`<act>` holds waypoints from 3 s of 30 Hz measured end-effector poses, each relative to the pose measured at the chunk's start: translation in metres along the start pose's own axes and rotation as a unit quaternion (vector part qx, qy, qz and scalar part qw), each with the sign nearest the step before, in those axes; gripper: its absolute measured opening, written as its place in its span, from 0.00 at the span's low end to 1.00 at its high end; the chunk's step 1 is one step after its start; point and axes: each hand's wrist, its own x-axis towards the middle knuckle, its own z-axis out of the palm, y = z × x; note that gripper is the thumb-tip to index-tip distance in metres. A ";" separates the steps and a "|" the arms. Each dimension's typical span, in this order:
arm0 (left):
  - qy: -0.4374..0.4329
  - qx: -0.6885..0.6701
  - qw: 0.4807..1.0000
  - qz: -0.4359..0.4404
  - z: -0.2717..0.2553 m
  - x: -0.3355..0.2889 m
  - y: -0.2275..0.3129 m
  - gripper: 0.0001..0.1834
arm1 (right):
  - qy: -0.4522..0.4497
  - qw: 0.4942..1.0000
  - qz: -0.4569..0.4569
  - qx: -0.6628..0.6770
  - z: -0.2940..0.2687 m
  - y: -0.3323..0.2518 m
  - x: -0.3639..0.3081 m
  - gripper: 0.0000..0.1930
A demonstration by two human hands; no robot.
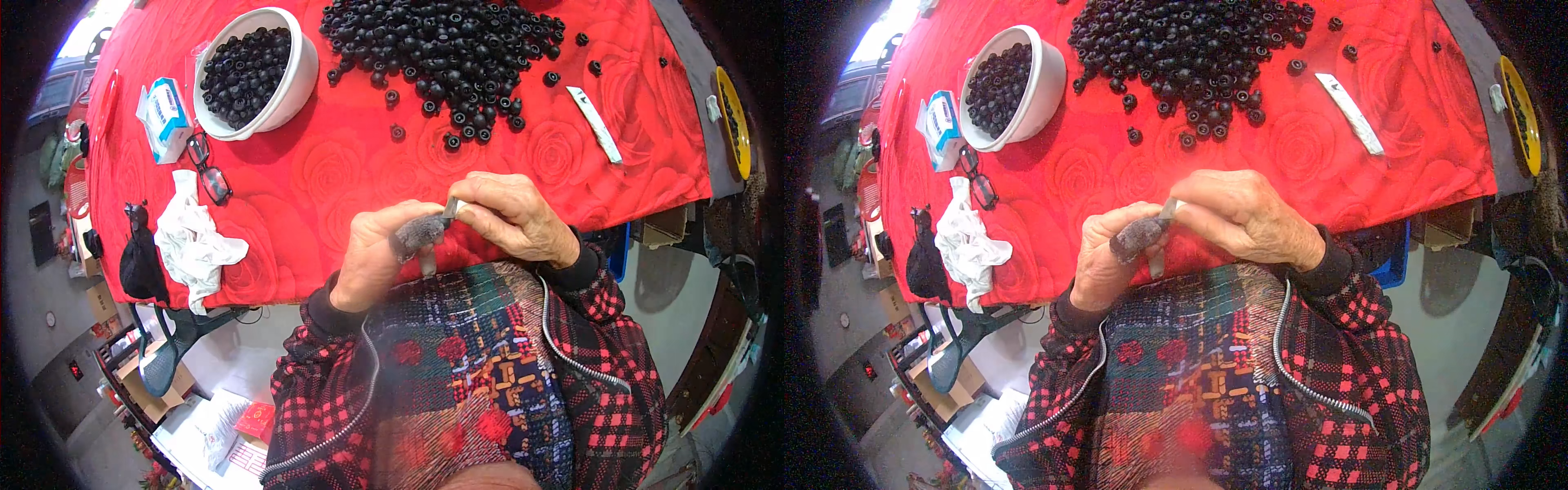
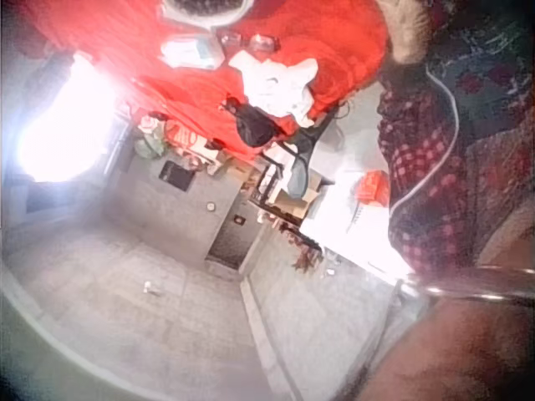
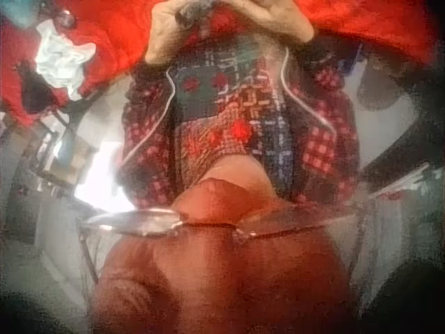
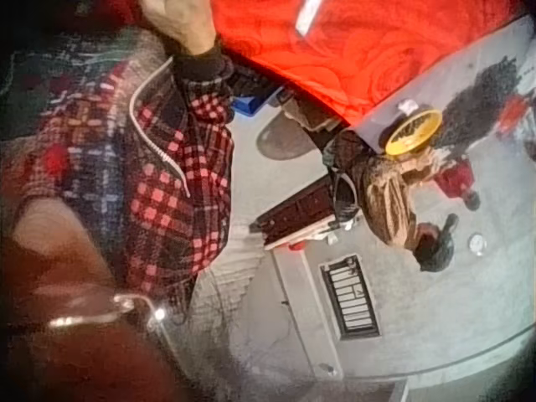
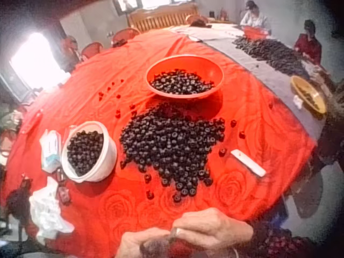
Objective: The person sits at a table covered with a red cloth and uses a small knife to carve small, dark, round objects. They hold the objects in their left hand and manipulate them with the knife in their right hand, occasionally picking up new items from a pile on the table. The carved pieces are placed into a white bowl.
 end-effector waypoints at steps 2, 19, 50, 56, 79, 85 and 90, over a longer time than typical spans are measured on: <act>0.006 -0.006 1.000 -0.010 0.002 0.000 0.000 0.12 | -0.001 1.000 -0.003 0.002 0.000 0.004 -0.001 0.07; 0.059 -0.149 0.986 0.043 0.004 0.000 0.002 0.14 | 0.093 0.994 0.043 0.038 0.002 -0.012 -0.004 0.08; -0.117 -0.088 0.974 -0.172 -0.010 -0.009 0.018 0.09 | -0.086 0.990 -0.101 -0.053 0.007 -0.031 0.009 0.18; -0.052 -0.161 0.982 -0.078 0.002 -0.006 0.015 0.08 | 0.056 0.974 -0.158 -0.152 0.019 -0.027 0.010 0.22; -0.020 -0.140 0.990 0.006 0.004 -0.008 0.006 0.13 | 0.024 0.998 0.028 -0.043 0.011 -0.022 0.004 0.09; -0.032 -0.155 0.987 0.013 0.003 -0.007 0.001 0.13 | 0.007 0.999 0.028 -0.025 0.008 -0.023 0.004 0.08; -0.019 -0.139 0.990 0.007 0.003 -0.007 -0.001 0.13 | 0.000 1.000 0.018 -0.022 0.006 -0.021 0.004 0.07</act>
